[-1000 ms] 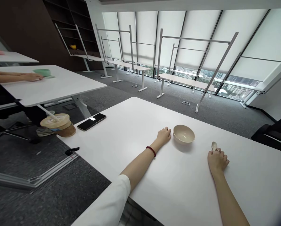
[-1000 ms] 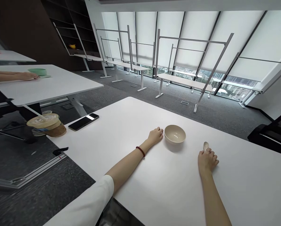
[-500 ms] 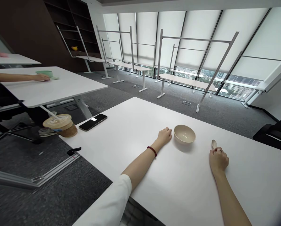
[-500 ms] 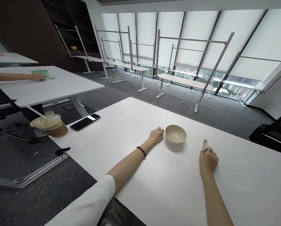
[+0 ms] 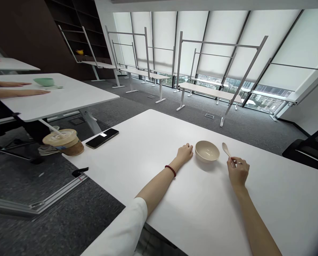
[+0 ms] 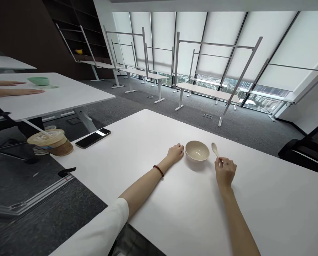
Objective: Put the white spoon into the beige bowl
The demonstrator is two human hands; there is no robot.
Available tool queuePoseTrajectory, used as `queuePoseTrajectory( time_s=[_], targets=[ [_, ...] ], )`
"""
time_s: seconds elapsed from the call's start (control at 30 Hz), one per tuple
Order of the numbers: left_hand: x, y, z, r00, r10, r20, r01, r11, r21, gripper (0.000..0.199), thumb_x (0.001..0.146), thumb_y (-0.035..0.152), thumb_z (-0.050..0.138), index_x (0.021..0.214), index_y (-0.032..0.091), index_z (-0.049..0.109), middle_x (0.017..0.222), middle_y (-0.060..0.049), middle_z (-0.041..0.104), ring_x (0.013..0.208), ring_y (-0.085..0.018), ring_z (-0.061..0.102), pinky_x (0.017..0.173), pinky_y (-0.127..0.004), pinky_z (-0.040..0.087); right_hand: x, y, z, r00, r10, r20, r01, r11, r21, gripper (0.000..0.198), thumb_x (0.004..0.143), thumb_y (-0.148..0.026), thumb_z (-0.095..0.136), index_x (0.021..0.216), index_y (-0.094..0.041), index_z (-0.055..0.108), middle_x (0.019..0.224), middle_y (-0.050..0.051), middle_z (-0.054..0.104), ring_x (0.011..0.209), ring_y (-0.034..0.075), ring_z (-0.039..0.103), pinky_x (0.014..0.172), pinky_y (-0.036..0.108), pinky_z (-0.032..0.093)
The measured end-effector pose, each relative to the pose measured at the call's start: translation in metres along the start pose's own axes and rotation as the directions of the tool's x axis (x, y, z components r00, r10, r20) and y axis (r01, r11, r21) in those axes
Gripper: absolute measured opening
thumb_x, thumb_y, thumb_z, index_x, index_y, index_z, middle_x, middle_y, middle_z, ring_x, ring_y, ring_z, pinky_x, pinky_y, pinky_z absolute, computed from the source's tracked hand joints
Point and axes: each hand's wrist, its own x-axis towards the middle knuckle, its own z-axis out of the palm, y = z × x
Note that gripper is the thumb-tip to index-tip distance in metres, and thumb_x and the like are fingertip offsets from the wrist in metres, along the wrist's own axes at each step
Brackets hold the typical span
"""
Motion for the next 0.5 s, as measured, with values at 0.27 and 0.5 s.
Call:
queuePoseTrajectory(
  time_s=[0.27, 0.5],
  targets=[
    [0.000, 0.001, -0.004, 1.000, -0.008, -0.007, 0.008, 1.000, -0.006, 0.024, 0.098, 0.025, 0.040, 0.113, 0.023, 0.059, 0.113, -0.010, 0.059, 0.096, -0.021, 0.060, 0.076, -0.033, 0.045, 0.001, -0.034, -0.006, 0.991, -0.099, 0.094, 0.087, 0.989, 0.123, 0.028, 0.100, -0.038, 0.046, 0.089, -0.019, 0.065, 0.087, 0.008, 0.073, 0.086, 0.023, 0.058, 0.088, 0.036, 0.036],
    [0.003, -0.001, -0.003, 1.000, -0.001, -0.031, 0.000, 1.000, -0.014, 0.025, 0.098, 0.025, 0.039, 0.112, 0.023, 0.059, 0.114, -0.009, 0.059, 0.098, -0.021, 0.060, 0.075, -0.032, 0.044, 0.012, -0.052, 0.010, 0.976, -0.094, 0.196, 0.057, 0.981, 0.186, 0.019, 0.096, -0.031, 0.053, 0.089, -0.019, 0.067, 0.087, 0.007, 0.075, 0.092, 0.024, 0.056, 0.089, 0.037, 0.036]
  ],
)
